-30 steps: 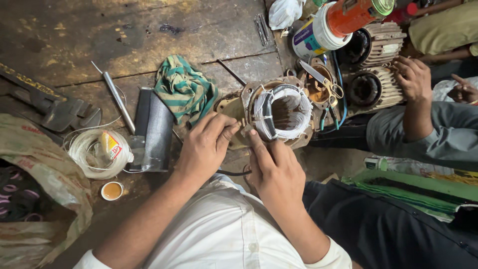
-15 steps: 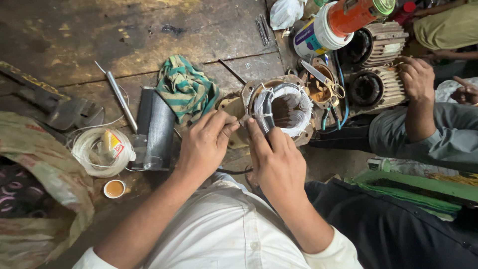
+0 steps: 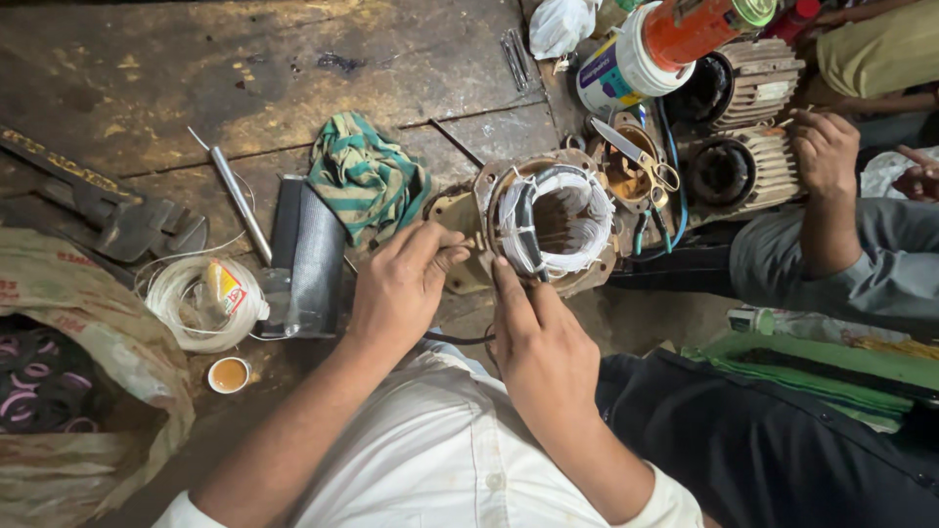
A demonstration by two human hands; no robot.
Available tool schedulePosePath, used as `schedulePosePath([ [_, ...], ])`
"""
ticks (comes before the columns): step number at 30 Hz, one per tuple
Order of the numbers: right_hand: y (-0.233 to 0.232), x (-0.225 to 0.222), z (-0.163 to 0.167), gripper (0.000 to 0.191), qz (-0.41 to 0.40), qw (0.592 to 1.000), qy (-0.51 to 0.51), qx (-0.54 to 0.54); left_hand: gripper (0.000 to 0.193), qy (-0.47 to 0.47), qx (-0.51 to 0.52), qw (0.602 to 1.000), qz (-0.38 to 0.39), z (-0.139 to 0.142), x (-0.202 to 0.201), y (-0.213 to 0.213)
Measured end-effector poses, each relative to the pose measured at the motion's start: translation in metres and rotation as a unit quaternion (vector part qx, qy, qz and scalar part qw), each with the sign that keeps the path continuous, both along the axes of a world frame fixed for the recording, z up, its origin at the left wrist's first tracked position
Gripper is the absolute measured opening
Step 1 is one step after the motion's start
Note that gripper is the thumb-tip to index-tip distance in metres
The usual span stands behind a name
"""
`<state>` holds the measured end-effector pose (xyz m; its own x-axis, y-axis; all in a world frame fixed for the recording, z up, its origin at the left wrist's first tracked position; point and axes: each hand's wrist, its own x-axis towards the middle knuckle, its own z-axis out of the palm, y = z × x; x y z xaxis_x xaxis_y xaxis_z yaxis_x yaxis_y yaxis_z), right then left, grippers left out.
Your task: The person uses a small wooden block to press and adjust white insulating material around the stator windings of a motor. They then move to a second motor housing and rub the same block along its inner surface. The person handles the motor parts and the wooden block throughout the clip.
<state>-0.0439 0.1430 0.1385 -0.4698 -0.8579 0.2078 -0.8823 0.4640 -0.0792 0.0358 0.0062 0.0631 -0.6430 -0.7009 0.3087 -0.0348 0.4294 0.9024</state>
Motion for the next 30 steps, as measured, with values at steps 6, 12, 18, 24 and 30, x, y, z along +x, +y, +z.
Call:
schedulePosePath([
  [6,-0.012,0.002,-0.007,0.051,-0.011,0.999,0.027,0.042,0.017,-0.023,-0.018,0.999,0.012,-0.003,0.001,-0.001],
  [12,-0.024,0.001,-0.003,0.059,-0.004,0.993,0.078,0.083,0.016,-0.021,-0.014,0.999,0.024,-0.001,0.002,-0.001],
  [18,-0.028,0.004,-0.002,0.063,0.009,0.988,0.119,0.099,0.012,-0.017,0.001,1.0,0.008,0.002,0.005,-0.004],
  [24,-0.042,0.0,-0.001,0.064,0.001,0.991,0.111,0.08,0.012,-0.03,-0.025,0.999,0.015,0.001,0.006,-0.004],
  [30,-0.026,0.005,-0.008,0.067,0.016,0.987,0.111,0.115,0.007,-0.017,-0.01,0.999,0.026,0.0,0.004,-0.002],
])
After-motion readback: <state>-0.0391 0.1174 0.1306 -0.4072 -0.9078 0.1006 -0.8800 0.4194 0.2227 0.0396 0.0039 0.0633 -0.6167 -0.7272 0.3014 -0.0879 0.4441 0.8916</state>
